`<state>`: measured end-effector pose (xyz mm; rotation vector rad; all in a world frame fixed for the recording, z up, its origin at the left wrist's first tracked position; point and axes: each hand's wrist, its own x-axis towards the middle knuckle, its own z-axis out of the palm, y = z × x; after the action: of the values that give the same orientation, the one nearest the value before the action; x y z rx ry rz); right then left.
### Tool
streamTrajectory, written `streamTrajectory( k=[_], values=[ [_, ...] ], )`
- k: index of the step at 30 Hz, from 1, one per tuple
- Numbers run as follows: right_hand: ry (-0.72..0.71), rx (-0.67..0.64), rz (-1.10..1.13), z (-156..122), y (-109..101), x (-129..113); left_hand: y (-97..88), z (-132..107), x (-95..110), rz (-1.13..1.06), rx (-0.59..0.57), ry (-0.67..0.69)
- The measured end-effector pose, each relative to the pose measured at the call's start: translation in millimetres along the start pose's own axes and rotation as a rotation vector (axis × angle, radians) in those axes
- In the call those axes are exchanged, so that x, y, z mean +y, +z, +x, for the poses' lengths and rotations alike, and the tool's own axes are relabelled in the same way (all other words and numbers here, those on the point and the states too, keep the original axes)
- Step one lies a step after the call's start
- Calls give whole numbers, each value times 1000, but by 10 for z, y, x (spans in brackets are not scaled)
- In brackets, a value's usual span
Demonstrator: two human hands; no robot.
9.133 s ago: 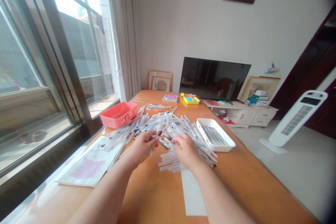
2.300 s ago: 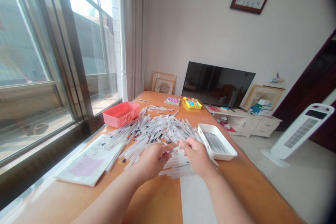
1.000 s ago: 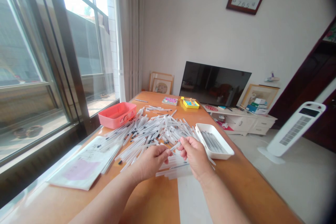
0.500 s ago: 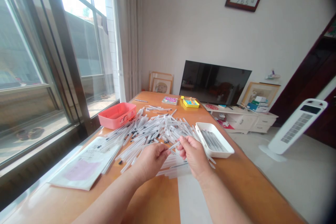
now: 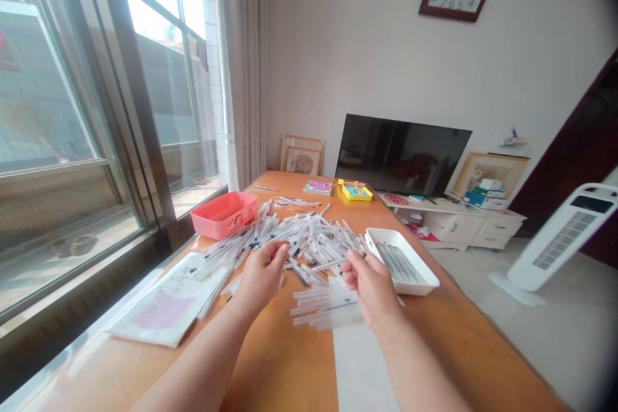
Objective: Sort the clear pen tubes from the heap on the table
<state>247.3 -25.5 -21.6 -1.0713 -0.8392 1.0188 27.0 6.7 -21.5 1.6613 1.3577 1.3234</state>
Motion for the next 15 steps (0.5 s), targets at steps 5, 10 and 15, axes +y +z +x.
streamTrajectory(
  k=[5, 10, 15],
  values=[
    [7, 87, -40, 67, -61, 14, 6, 71, -173, 100, 16, -12],
    [6, 133, -66, 85, -80, 3, -103, 111, -209, 319, 8, 28],
    [6, 138, -78, 78, -83, -12, -241, 93, -127, 567, -116, 74]
  ],
)
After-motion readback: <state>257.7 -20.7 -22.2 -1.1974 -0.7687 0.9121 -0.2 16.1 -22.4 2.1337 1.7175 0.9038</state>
